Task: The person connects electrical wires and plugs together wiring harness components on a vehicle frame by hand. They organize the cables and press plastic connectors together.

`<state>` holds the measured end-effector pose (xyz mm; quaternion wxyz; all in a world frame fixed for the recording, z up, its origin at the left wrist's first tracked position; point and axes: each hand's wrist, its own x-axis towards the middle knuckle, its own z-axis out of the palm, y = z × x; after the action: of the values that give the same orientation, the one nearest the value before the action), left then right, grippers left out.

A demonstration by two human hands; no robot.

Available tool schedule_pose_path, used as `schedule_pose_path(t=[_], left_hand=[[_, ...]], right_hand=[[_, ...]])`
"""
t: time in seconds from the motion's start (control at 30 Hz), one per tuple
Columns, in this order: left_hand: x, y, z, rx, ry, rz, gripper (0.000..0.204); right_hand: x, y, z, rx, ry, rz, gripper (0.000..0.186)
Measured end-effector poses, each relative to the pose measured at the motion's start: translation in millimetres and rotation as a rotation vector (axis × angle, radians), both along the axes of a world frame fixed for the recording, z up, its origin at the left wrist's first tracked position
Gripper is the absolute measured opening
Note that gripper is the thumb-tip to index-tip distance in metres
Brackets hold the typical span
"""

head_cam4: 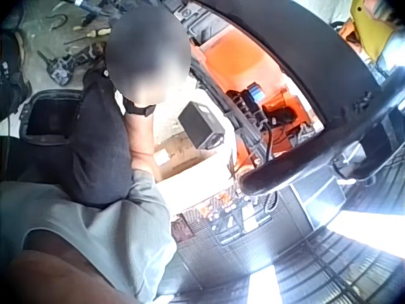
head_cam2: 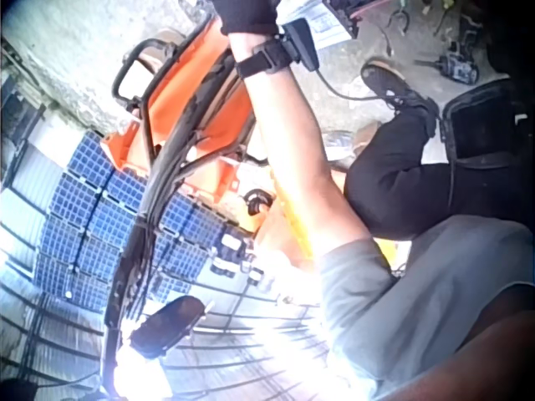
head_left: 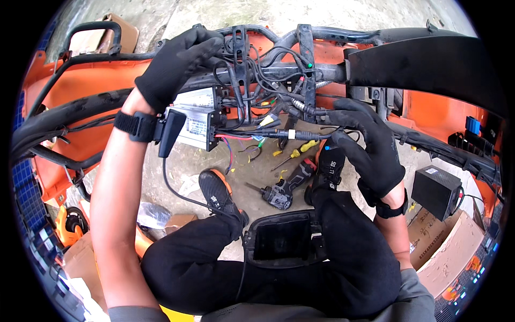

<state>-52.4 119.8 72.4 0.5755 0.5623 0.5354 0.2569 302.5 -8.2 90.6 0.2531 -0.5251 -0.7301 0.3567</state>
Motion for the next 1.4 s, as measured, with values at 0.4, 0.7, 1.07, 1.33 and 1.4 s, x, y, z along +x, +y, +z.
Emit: schedule_pose_path(t=[0.4, 0.7, 1.07, 1.33, 1.4], left_hand=[[-6, -130, -2, 0.681, 0.973, -0.45, 0.096], [-15, -111, -9, 0.782, 0.98, -0.519, 0.073], [-25, -100, -11, 0.773, 1.039, -0.544, 0.069], [-21, -104, -7, 0.703, 1.076, -0.5, 0.083], [-18, -107, 4, 0.679, 1.029, -0.495, 0.085]], right_hand=[[2, -9, -11, -0.159, 0.205, -0.125, 0.036], [4, -11, -10, -0.022, -0.048, -0.03, 0.023], [-9, -8, 4, 0.066, -0.157, 0.086, 0.024], [-4, -7, 4, 0.069, -0.238, 0.174, 0.027], [-2, -5, 4, 0.095, -0.245, 0.218, 0.028]])
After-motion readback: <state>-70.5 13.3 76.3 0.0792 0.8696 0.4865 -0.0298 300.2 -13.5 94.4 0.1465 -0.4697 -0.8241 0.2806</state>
